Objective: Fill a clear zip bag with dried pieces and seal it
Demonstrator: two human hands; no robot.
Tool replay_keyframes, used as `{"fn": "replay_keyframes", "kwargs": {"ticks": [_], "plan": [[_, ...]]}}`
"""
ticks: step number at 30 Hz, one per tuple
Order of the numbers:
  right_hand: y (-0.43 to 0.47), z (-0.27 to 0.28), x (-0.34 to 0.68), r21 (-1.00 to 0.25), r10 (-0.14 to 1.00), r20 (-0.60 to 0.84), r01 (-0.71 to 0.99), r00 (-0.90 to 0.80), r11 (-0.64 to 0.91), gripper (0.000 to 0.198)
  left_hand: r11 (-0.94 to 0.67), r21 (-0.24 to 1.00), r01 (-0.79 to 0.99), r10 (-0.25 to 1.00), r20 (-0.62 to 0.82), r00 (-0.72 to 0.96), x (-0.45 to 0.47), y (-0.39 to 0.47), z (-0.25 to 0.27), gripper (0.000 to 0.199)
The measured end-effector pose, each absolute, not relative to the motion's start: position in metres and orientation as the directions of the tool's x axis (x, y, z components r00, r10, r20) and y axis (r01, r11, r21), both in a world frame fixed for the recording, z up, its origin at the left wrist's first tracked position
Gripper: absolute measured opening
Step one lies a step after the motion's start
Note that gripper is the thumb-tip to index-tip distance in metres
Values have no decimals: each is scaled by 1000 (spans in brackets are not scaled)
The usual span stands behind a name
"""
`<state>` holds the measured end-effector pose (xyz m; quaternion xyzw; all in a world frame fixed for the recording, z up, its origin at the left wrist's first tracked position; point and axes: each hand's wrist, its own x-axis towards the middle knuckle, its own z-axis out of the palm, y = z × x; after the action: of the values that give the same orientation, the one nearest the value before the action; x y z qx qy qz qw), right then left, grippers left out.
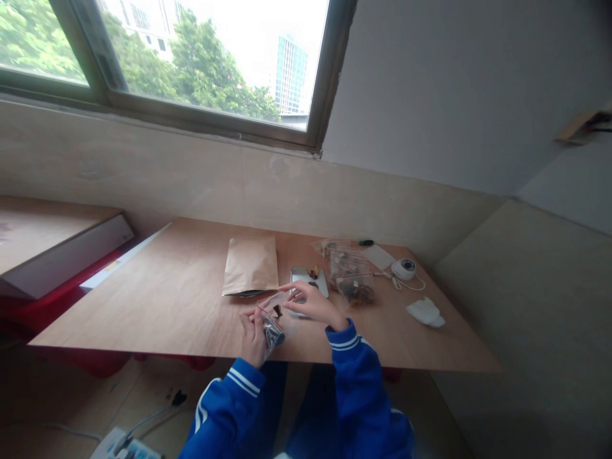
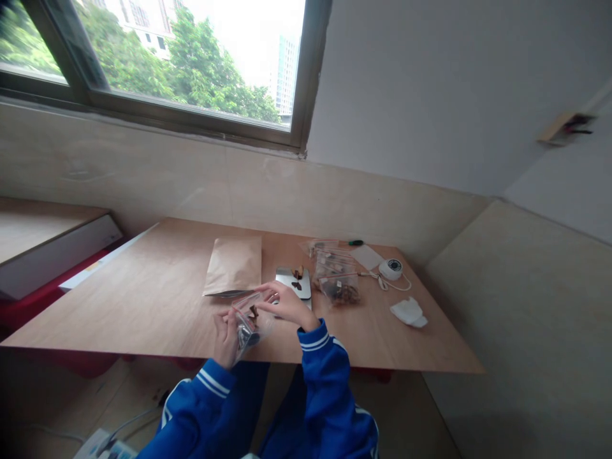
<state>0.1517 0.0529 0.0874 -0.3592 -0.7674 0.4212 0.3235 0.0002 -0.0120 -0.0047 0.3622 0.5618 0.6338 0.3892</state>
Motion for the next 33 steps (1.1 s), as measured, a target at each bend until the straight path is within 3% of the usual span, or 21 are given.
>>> {"fn": "replay_keyframes", "kwargs": {"ticks": [3,6,11,14,21,33], "plan": [[71,70,169,-864,883,248,322,-398,388,28,-16,985,-171,910,-56,-410,0,-14,0,40],[101,41,199,-774,931,284,519,-228,363,31,-3,984,-177,905,-73,-419,-2,-16,2,37],[139,5,235,-621,944,133,717,-301,316,66,-24,991,-129,900,-34,-434,-5,-16,-1,34],[149,-4,238,-593,930,150,722,-337,357,61,-31,989,-143,902,-34,-430,-5,-16,-2,33],[149,-14,230,-592,918,261,701,-299,397,29,-22,989,-144,894,-45,-446,-7,-16,4,37],[132,-18,227,-682,908,363,605,-208,411,23,19,980,-196,928,-90,-363,-3,-17,-8,44]]}}
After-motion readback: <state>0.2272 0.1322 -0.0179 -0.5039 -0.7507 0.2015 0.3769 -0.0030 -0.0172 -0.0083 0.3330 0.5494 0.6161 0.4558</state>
